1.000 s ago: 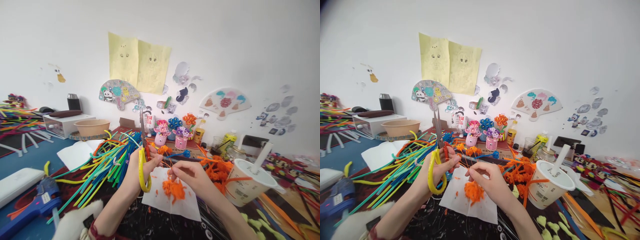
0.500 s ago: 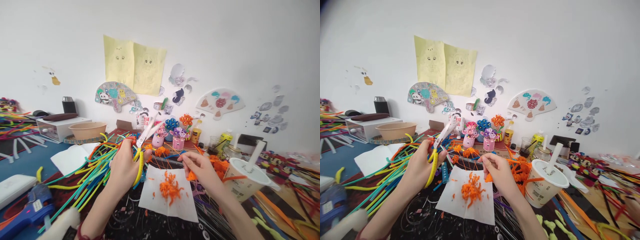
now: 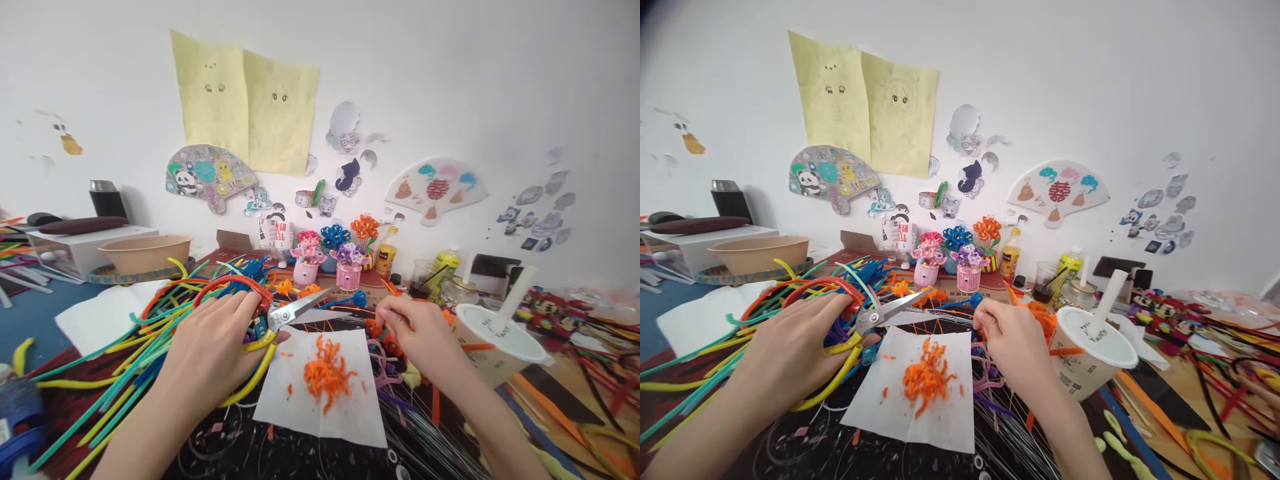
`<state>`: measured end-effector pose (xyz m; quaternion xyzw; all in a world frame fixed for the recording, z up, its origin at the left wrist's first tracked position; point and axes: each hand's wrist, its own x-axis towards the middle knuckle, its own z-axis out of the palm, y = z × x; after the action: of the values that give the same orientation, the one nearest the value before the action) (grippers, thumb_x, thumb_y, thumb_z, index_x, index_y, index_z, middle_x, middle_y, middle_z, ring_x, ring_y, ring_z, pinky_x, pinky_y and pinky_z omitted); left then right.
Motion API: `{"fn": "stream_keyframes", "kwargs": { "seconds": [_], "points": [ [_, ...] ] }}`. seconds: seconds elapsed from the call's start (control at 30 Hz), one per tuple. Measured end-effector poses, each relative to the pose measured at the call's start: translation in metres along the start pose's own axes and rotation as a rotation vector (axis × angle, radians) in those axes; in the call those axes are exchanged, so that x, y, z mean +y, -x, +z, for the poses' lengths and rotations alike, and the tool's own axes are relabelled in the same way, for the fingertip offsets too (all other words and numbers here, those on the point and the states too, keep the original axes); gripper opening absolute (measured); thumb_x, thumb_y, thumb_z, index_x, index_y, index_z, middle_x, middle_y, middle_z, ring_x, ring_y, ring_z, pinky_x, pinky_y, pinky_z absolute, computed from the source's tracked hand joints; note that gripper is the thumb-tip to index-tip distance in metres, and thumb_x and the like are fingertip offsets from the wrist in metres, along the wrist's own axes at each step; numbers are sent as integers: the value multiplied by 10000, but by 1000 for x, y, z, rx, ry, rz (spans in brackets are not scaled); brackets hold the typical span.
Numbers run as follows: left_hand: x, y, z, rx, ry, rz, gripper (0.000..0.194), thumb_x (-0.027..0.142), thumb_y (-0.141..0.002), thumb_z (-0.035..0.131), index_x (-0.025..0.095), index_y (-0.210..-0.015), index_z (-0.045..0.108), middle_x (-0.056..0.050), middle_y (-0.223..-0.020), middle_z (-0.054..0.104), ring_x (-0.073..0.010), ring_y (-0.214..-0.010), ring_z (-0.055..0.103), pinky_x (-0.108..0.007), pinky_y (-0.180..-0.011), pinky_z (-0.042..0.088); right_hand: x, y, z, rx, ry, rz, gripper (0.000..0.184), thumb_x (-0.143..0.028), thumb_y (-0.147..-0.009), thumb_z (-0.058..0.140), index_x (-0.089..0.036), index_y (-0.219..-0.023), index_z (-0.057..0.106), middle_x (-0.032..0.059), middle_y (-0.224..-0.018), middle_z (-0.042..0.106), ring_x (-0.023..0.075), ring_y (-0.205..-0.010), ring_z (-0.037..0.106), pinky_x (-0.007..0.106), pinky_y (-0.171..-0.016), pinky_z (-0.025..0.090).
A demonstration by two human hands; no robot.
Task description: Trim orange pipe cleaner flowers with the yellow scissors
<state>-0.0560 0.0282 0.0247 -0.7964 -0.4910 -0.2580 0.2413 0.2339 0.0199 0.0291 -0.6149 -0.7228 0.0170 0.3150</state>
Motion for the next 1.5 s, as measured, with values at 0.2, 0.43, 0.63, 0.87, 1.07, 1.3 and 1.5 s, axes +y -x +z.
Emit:
{"fn": "stream_keyframes", "kwargs": {
  "seconds": [0.2,0.43,0.63,0.87,1.07,1.3,1.5],
  "points": [
    [8,-1,0,-87,77,-3,326,553,-814,525,228,-800,560,-29,-691,664,-227,-650,627,-272,-518,315,-5,5,-2,10,68,13,259,-232,-830,422,-230,-602,545,-5,-499,565,172,-489,480,273,-536,301],
    [10,-1,2,-42,95,24,295,515,-826,517,227,-819,580,-30,-704,674,-223,-641,634,-270,-508,306,-10,4,-2,-4,73,24,278,-220,-818,421,-227,-581,564,-3,-485,548,167,-472,467,271,-523,282],
    [9,0,2,-35,99,32,264,488,-819,538,228,-823,582,-27,-696,674,-222,-644,635,-267,-502,302,-10,4,-3,-39,65,33,257,-199,-804,437,-223,-579,558,-4,-502,557,167,-492,474,265,-517,275],
    [8,1,1,-26,74,1,283,513,-800,543,236,-834,590,-33,-721,678,-226,-662,630,-277,-526,342,-9,3,-3,-57,59,33,265,-205,-793,423,-214,-569,565,8,-500,558,161,-482,462,259,-496,272],
    [8,1,0,26,26,72,248,467,-810,553,226,-851,597,-31,-700,675,-235,-651,633,-293,-549,359,-8,3,-3,-88,87,41,264,-221,-792,428,-224,-558,549,5,-483,544,166,-477,454,257,-493,262],
    [8,0,-1,88,-39,122,223,430,-825,524,218,-820,592,-33,-689,677,-224,-619,632,-293,-541,358,-10,3,-5,-123,71,48,266,-219,-788,416,-221,-553,543,7,-499,537,164,-487,442,258,-497,253],
    [6,1,0,99,-79,152,177,378,-807,548,206,-841,576,-29,-716,688,-221,-623,639,-296,-551,363,-8,2,-5,-125,72,52,258,-219,-799,437,-218,-567,551,8,-509,563,165,-496,458,259,-498,260]
  ]
}}
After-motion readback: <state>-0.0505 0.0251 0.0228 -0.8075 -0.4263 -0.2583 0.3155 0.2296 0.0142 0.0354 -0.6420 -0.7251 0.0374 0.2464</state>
